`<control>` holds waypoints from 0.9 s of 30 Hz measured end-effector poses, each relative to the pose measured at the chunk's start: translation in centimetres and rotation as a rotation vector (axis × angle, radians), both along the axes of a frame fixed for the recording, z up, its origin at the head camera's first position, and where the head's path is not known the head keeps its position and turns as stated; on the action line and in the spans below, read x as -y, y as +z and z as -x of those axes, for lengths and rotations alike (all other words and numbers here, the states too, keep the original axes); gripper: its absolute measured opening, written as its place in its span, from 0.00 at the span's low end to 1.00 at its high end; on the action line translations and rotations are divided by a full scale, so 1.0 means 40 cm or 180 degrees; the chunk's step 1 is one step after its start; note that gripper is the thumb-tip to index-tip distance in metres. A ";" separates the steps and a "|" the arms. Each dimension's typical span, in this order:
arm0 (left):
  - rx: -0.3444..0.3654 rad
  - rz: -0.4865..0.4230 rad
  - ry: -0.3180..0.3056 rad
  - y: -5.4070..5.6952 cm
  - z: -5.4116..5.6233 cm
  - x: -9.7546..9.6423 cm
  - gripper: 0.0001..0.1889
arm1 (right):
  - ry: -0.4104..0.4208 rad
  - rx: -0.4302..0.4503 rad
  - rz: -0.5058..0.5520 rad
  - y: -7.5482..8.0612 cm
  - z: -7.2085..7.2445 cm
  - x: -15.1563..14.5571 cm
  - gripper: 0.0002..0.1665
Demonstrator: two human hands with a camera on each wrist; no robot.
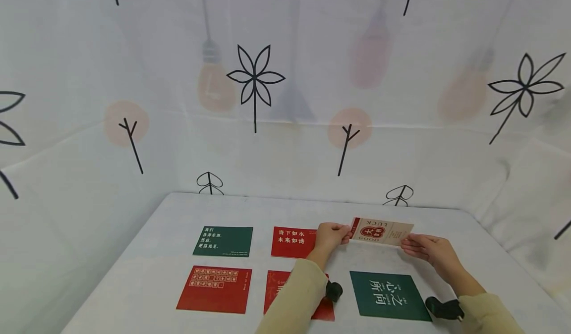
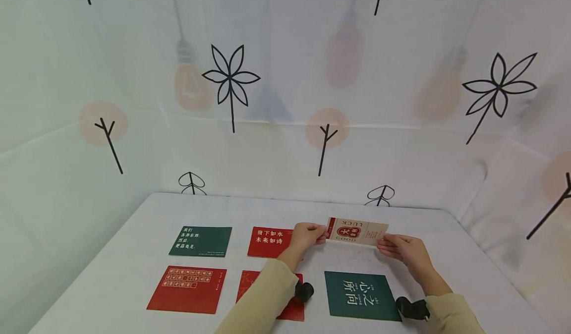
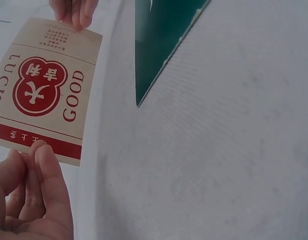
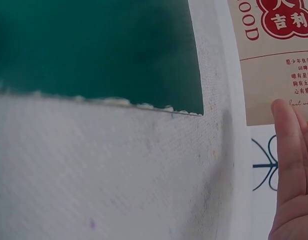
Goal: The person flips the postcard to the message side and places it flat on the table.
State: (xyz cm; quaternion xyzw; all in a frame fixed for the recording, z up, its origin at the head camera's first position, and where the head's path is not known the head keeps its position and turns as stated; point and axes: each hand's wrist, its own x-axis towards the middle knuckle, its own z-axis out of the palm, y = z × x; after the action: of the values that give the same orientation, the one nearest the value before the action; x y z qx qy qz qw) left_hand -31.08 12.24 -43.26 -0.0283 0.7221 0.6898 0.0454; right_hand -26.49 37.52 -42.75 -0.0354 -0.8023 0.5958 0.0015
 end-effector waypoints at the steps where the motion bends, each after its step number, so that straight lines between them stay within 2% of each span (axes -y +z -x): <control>1: 0.0003 0.0005 0.0008 0.001 0.000 -0.001 0.08 | -0.0002 -0.0004 0.0005 0.000 0.000 0.000 0.33; 8: 0.0037 -0.0068 0.0055 0.005 -0.001 -0.002 0.08 | -0.0001 -0.0033 0.0061 -0.001 0.003 0.000 0.33; 17: 0.0098 -0.0180 0.0008 0.010 -0.007 0.004 0.08 | 0.0021 -0.0121 0.0003 -0.002 0.000 -0.002 0.33; 24: 0.0098 -0.0454 -0.0009 0.017 -0.012 0.008 0.06 | -0.0002 -0.0064 0.0036 0.001 0.000 -0.003 0.32; 27: 0.0105 -0.0456 -0.0041 0.017 -0.014 0.011 0.05 | 0.0008 -0.0050 0.0036 0.003 0.000 -0.003 0.30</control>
State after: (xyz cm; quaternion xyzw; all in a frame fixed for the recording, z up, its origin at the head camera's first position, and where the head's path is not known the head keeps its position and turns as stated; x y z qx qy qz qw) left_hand -30.53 11.80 -42.57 -0.0317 0.6702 0.7388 0.0637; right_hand -26.48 37.64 -42.62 -0.0297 -0.7989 0.6006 0.0069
